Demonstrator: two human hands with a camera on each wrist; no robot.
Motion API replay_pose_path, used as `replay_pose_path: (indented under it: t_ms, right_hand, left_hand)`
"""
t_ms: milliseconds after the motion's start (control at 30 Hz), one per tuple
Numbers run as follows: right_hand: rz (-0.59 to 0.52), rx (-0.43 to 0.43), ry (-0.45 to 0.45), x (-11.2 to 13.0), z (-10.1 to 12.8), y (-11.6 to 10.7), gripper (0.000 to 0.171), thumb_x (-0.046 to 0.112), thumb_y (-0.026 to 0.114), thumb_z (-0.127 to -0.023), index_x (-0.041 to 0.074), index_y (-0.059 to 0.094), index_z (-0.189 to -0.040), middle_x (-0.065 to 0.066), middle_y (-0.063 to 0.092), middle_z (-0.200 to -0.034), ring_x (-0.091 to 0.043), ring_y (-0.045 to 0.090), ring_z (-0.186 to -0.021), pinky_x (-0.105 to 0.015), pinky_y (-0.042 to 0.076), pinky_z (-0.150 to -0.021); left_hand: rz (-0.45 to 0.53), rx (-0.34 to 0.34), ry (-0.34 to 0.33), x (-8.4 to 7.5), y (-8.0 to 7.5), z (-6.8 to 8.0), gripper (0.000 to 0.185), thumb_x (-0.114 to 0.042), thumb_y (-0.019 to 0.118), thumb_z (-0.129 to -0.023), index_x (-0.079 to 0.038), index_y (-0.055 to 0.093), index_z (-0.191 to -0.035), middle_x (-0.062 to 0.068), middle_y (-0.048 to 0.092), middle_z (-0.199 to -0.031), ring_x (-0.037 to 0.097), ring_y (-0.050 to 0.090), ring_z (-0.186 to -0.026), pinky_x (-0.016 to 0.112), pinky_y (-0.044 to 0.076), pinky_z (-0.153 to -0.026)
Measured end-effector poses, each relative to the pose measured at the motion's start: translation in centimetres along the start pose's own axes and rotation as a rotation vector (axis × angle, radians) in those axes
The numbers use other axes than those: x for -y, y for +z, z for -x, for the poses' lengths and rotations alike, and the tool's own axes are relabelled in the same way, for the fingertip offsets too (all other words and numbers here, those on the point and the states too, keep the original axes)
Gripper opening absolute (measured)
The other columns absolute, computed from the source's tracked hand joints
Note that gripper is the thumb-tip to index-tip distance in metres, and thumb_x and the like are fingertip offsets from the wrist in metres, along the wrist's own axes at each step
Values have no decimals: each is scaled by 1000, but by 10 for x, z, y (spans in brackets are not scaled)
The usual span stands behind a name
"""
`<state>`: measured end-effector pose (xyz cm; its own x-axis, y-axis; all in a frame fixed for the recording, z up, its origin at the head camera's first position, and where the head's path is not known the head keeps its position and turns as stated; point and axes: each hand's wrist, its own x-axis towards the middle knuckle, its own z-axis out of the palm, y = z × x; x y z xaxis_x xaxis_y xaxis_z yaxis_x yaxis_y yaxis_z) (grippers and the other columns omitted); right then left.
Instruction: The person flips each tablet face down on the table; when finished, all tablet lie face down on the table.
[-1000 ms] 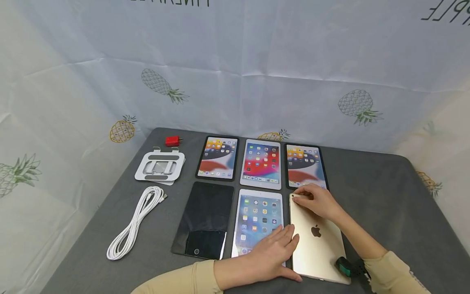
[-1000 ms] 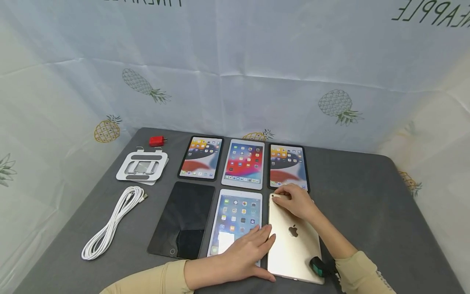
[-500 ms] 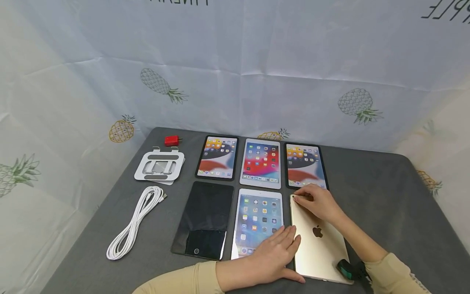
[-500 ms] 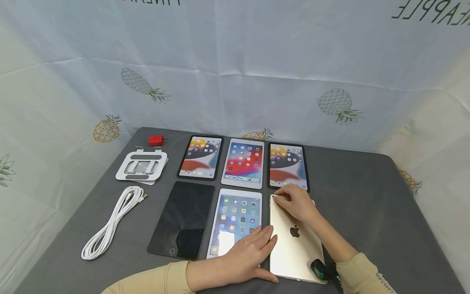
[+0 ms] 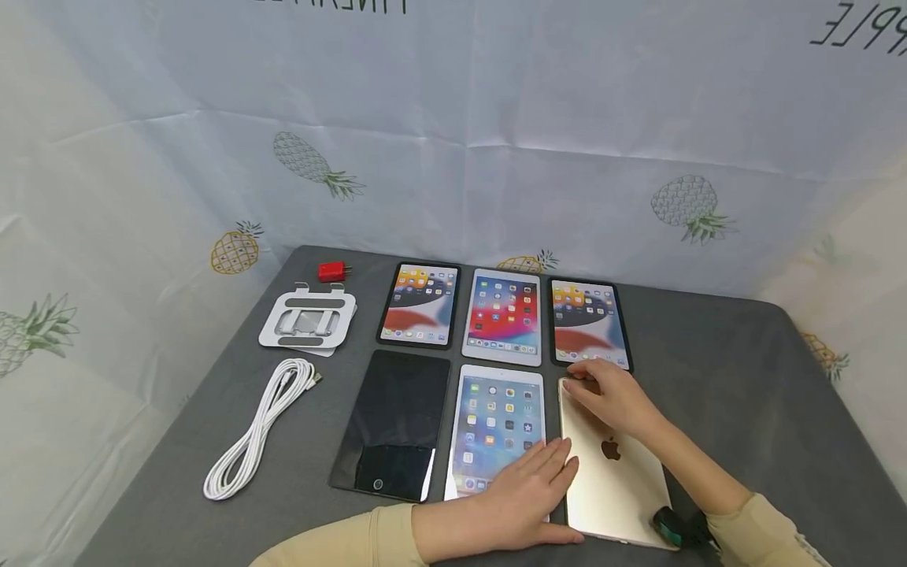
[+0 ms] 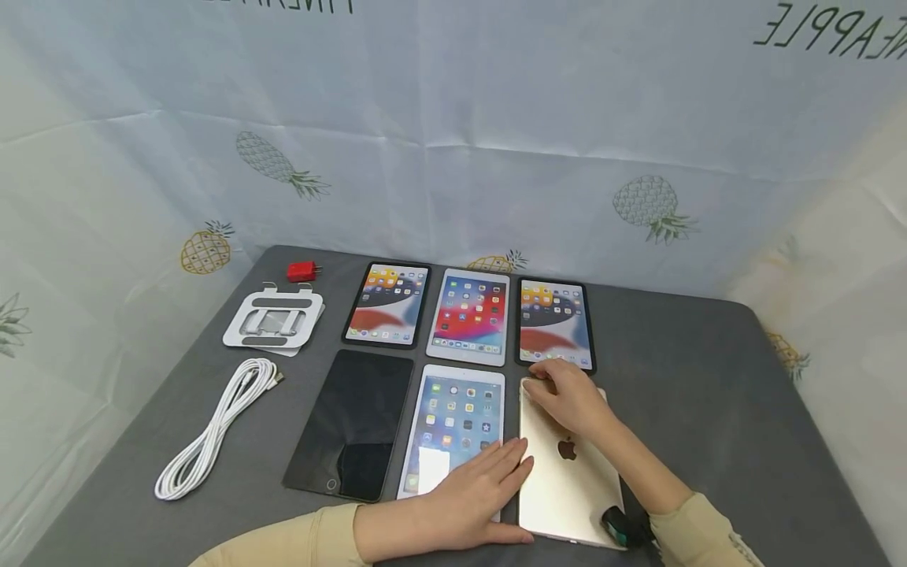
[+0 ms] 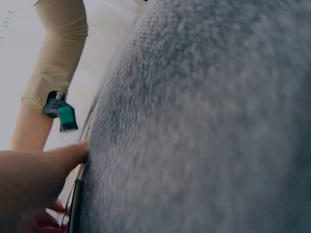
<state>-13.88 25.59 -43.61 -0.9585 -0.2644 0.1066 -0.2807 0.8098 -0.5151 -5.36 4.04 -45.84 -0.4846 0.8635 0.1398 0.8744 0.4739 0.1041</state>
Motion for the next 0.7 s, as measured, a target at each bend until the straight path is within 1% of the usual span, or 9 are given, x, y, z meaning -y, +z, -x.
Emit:
replay_pose_path:
  t_ms: [67,133,233,300,367,400,500,600,700]
  right_hand:
    - [-39,4,12,3,0,-1,35,22,69,-93,-1,64,-118,-15,66,-110,-31,64,-99,-46,54,-84]
    - [-80,3,15,7,0,-3,38,23,67,-94,-2,62,-122,-18,65,-115,-34,63,-104,-48,53,-87]
    - [-156,3,27,15,0,-4,39,22,65,-95,-1,59,-126,-17,63,-119,-34,62,-106,-49,52,-88]
    - [-226,25,59,20,2,-4,39,24,63,-97,1,58,-128,-16,63,-121,-31,61,-106,-49,51,-90]
    - [-308,64,107,26,5,-4,42,26,61,-97,3,56,-132,-15,61,-124,-30,58,-108,-49,51,-90]
    - [-353,88,138,29,7,-3,44,27,61,-98,4,54,-134,-15,60,-127,-30,57,-110,-50,50,-90]
    - [-503,169,223,37,14,-2,51,29,59,-98,4,46,-140,-19,51,-136,-34,52,-118,-49,49,-93]
    - [-666,230,296,44,19,-1,56,25,58,-99,0,38,-145,-25,40,-144,-37,47,-125,-44,48,-98]
    - [-784,267,359,49,24,1,60,21,57,-99,-4,31,-147,-27,32,-148,-39,42,-129,-40,47,-99]
  left_hand:
    - [67,6,0,4,-3,2,77,-60,52,-93,-5,45,-145,16,37,-152,25,30,-143,31,23,-115]
    - [152,-15,-10,10,-8,5,71,-55,55,-94,-6,45,-145,15,37,-152,24,30,-143,30,25,-114]
    - [344,-68,-70,23,-17,10,65,-46,58,-95,-7,45,-145,12,37,-153,23,33,-141,33,32,-111]
    - [504,-88,-151,31,-25,15,62,-43,59,-96,-9,45,-146,10,35,-154,23,35,-140,40,36,-109]
    - [668,-102,-259,40,-32,21,62,-42,60,-95,-11,44,-147,7,33,-156,24,35,-140,46,40,-105]
    - [738,-115,-311,45,-36,24,62,-41,60,-95,-12,44,-147,7,33,-156,25,35,-140,50,39,-105]
    - [897,-147,-460,59,-44,35,65,-40,63,-92,-13,43,-148,10,30,-157,30,31,-141,59,35,-104]
    - [1040,-160,-579,71,-51,47,69,-37,65,-91,-10,38,-149,15,26,-157,37,32,-139,61,33,-105]
    - [1207,-153,-689,80,-57,56,72,-33,65,-92,-6,32,-150,20,23,-156,41,30,-139,61,31,-106]
